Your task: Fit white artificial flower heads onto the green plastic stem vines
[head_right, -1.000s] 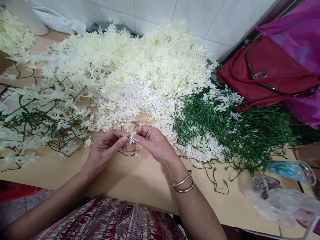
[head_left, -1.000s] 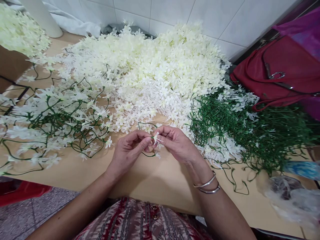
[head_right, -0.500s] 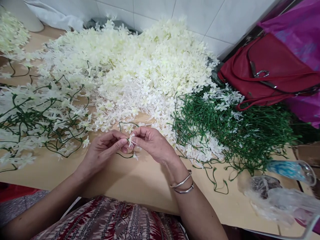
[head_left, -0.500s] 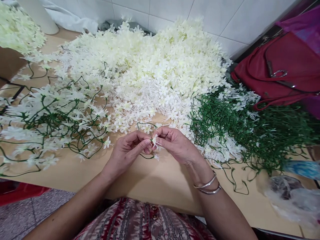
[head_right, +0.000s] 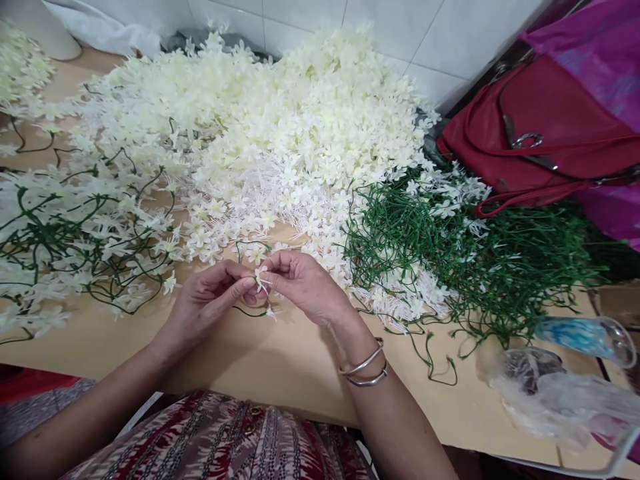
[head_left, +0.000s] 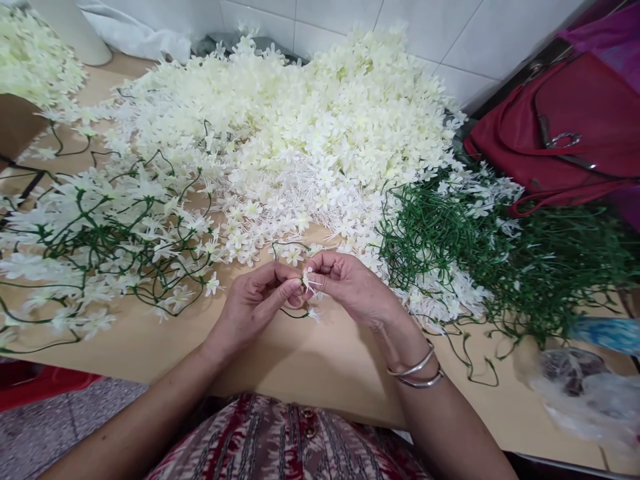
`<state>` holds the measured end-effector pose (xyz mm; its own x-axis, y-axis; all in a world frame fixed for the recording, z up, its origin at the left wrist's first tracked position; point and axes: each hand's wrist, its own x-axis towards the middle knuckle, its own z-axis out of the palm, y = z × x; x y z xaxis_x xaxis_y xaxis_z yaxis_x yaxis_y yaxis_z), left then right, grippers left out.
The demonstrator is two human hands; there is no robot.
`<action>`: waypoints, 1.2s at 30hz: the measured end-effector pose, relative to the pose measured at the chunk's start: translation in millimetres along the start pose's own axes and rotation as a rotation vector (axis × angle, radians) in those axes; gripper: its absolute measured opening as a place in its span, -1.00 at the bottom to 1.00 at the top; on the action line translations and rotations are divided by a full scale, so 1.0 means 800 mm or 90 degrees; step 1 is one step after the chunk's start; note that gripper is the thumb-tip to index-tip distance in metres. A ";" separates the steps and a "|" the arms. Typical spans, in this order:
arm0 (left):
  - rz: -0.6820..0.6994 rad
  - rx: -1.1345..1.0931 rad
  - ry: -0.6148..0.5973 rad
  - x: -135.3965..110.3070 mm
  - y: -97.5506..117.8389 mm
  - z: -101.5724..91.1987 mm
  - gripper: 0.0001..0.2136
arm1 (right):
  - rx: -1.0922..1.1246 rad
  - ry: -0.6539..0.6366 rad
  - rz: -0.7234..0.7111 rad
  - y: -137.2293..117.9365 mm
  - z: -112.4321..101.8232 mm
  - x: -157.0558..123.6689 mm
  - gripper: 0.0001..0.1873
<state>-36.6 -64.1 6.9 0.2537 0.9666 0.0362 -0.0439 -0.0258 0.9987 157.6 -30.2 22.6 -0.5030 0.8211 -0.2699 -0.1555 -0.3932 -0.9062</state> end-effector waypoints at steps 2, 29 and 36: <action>-0.004 -0.017 0.015 0.000 0.002 0.002 -0.88 | 0.016 0.017 -0.019 0.002 0.001 -0.001 -0.67; -0.010 0.031 0.122 -0.003 0.000 0.008 -0.79 | -0.426 0.208 -0.261 -0.006 0.025 -0.011 -0.91; -0.003 0.032 0.133 0.000 -0.001 0.007 -0.77 | -0.427 0.220 -0.261 0.000 0.035 -0.009 -0.87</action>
<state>-31.1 -65.6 6.7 0.0479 0.9985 0.0282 0.0060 -0.0285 0.9996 137.4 -47.6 34.0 -0.2130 0.9676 0.1354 0.3227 0.2005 -0.9250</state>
